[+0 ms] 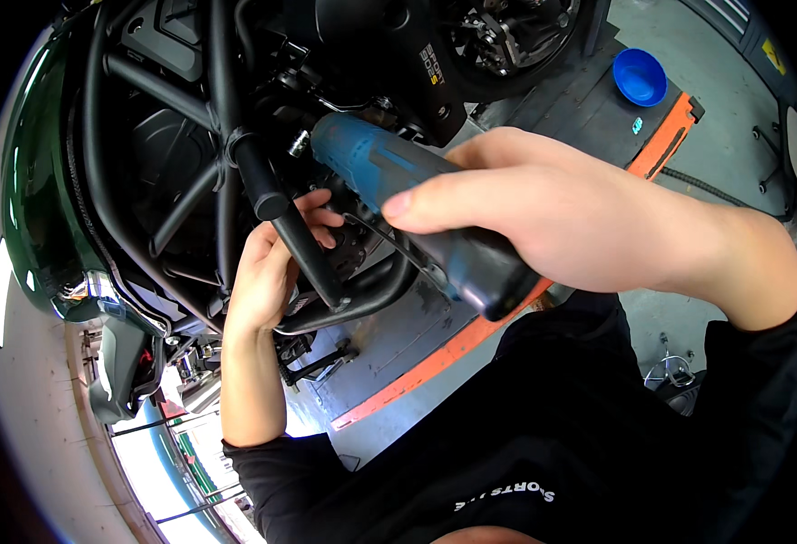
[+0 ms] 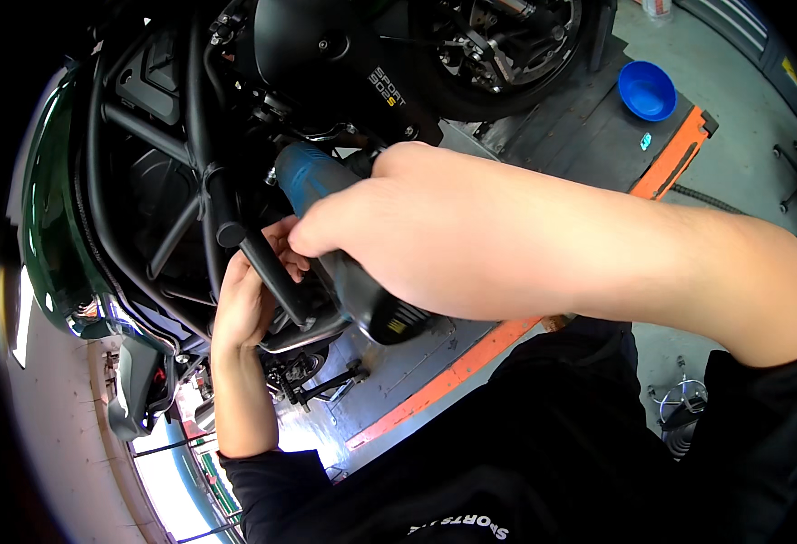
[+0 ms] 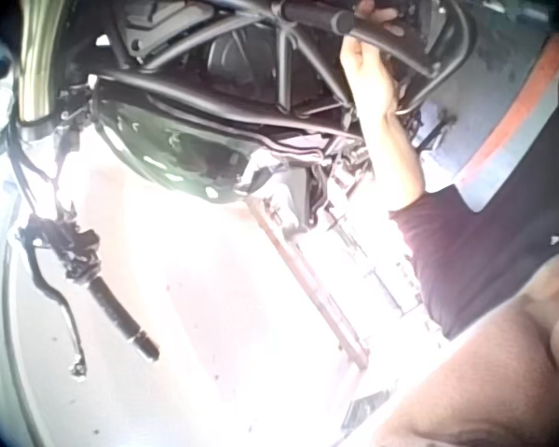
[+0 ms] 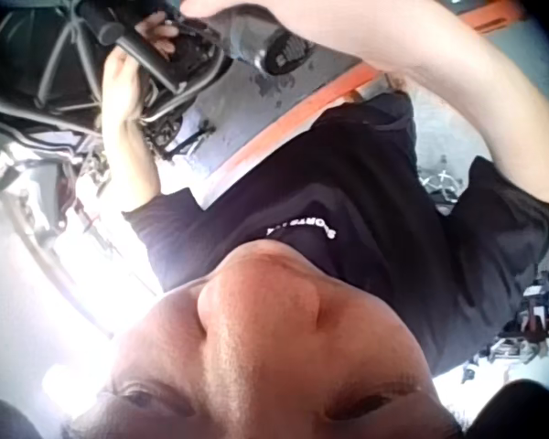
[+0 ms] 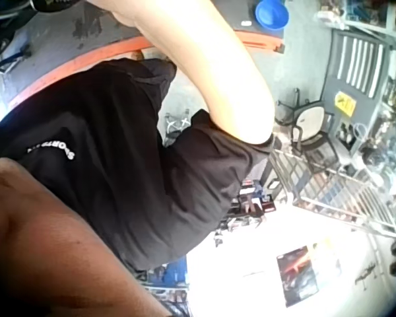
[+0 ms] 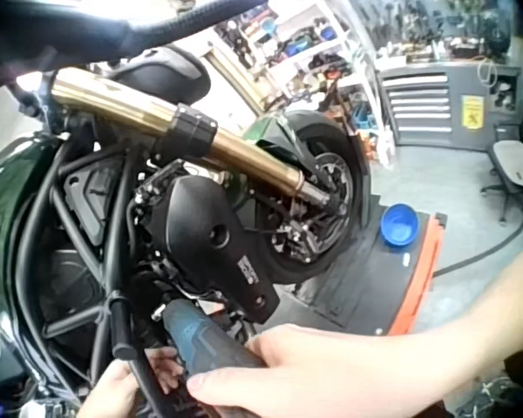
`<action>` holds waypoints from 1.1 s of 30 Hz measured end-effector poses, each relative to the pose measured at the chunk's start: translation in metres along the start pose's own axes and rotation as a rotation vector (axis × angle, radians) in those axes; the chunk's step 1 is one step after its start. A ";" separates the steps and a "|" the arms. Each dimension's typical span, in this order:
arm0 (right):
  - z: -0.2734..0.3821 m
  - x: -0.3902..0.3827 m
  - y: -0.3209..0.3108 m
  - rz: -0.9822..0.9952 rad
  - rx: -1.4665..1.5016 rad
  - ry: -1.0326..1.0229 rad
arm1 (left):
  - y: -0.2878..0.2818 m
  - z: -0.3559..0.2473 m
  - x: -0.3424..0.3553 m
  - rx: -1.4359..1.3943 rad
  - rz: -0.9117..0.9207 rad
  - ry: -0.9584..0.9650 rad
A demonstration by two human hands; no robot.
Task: The person selects a blue cordless impact wrench from a tool rack and attaches a socket to it. They then walk to a green motorcycle on a lift and use the wrench to tighten bolts on the motorcycle's frame and engine area.
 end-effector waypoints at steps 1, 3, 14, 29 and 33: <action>0.004 0.005 -0.001 0.021 -0.062 -0.008 | 0.003 0.000 0.003 -0.032 0.001 0.006; 0.008 0.015 -0.004 0.045 -0.268 -0.127 | 0.002 0.001 0.006 -0.120 -0.011 -0.003; -0.007 0.047 0.011 -0.076 -0.632 -0.360 | 0.010 -0.005 0.025 -0.273 -0.101 0.021; -0.019 0.075 -0.012 0.142 -0.218 -0.205 | 0.009 0.001 0.033 -0.172 -0.305 -0.013; -0.012 0.070 -0.023 0.223 -0.077 0.029 | 0.006 0.001 0.031 -0.180 -0.262 -0.003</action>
Point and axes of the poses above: each hand's wrist, its own x-axis towards the middle knuckle, its own y-axis out of the palm, z = x × y, the point moved 2 cm from there along x, towards the middle knuckle, and after that the axes turned 12 degrees about z, right-handed, at the moved point
